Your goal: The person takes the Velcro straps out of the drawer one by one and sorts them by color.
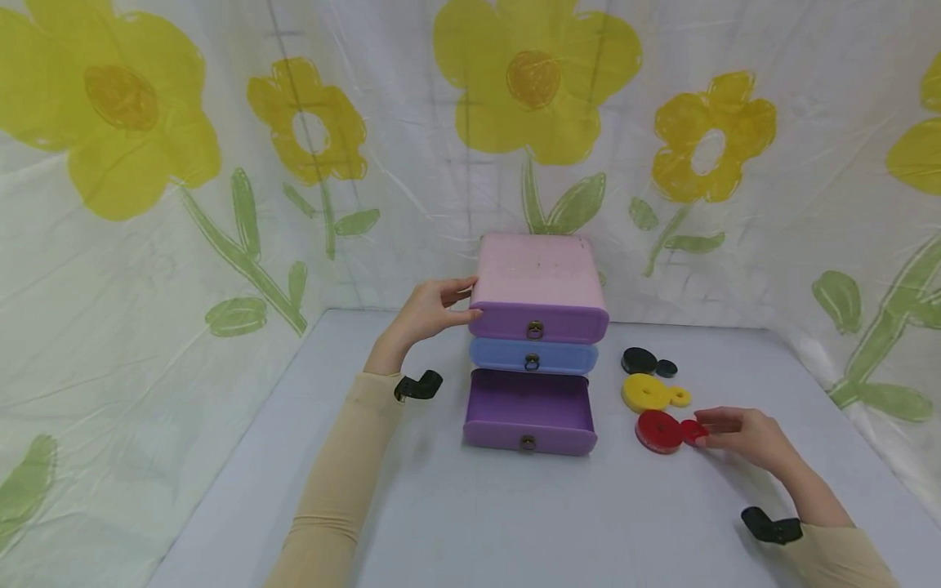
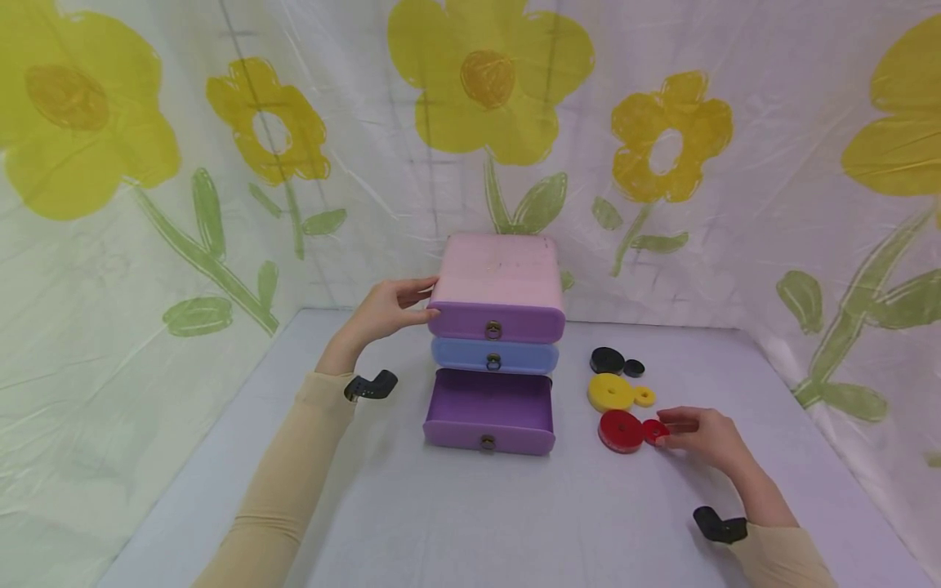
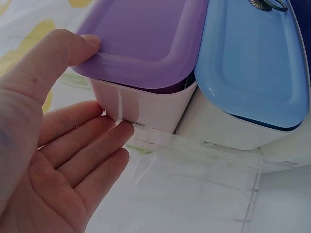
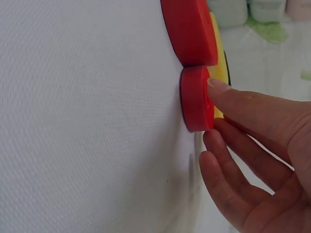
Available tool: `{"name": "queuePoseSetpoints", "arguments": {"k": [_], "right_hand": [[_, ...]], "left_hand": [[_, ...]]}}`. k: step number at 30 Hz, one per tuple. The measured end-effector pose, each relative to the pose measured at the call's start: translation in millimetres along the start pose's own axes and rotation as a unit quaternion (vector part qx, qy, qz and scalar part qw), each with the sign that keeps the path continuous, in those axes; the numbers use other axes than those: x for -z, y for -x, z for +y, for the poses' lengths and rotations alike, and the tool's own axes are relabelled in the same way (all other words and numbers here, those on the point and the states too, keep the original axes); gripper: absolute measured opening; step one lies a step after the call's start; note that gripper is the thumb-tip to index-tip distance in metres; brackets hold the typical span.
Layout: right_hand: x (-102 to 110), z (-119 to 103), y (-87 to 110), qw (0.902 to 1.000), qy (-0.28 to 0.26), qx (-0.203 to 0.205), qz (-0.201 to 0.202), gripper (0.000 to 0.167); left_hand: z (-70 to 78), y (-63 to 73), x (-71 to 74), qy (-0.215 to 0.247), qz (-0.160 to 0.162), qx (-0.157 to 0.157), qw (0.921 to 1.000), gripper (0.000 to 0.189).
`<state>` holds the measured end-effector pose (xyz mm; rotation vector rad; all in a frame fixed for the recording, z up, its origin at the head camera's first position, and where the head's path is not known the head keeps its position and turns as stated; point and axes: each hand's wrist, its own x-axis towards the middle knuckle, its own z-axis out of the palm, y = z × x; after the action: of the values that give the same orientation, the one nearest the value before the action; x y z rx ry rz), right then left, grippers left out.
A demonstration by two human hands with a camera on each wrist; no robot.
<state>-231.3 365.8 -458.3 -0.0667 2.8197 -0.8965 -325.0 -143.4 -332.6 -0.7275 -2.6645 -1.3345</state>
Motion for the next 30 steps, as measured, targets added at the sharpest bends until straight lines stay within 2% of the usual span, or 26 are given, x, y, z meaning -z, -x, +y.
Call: {"name": "queuePoseSetpoints", "arguments": {"k": [8,16,19,26,30], "right_hand": [[3,-9,3.9,0.9983,-0.006,0.041,0.04,0.057],[4,-36,8.1,0.9957,-0.018,0.065,0.063,0.057],[2,-48,10.8,0.9948,-0.028,0.072,0.066,0.056],[-4,-76,14.1,0.9915,-0.041,0.108,0.06,0.053],[-8,-92,14.9,0.9904,-0.05,0.117,0.054,0.051]], "left_hand": [[-0.9,-0.3,-0.2,-0.002,-0.002,-0.002,1.0,0.065],[0.6,-0.3,-0.2,0.011,-0.006,0.003,0.9999,0.064],[7.6,2.0,0.7,0.021,-0.01,0.004,0.9997,0.064],[40.3,17.6,8.0,0.019,-0.015,0.0,0.9997,0.061],[43.6,20.5,8.4,0.015,-0.013,-0.002,0.9998,0.061]]}}
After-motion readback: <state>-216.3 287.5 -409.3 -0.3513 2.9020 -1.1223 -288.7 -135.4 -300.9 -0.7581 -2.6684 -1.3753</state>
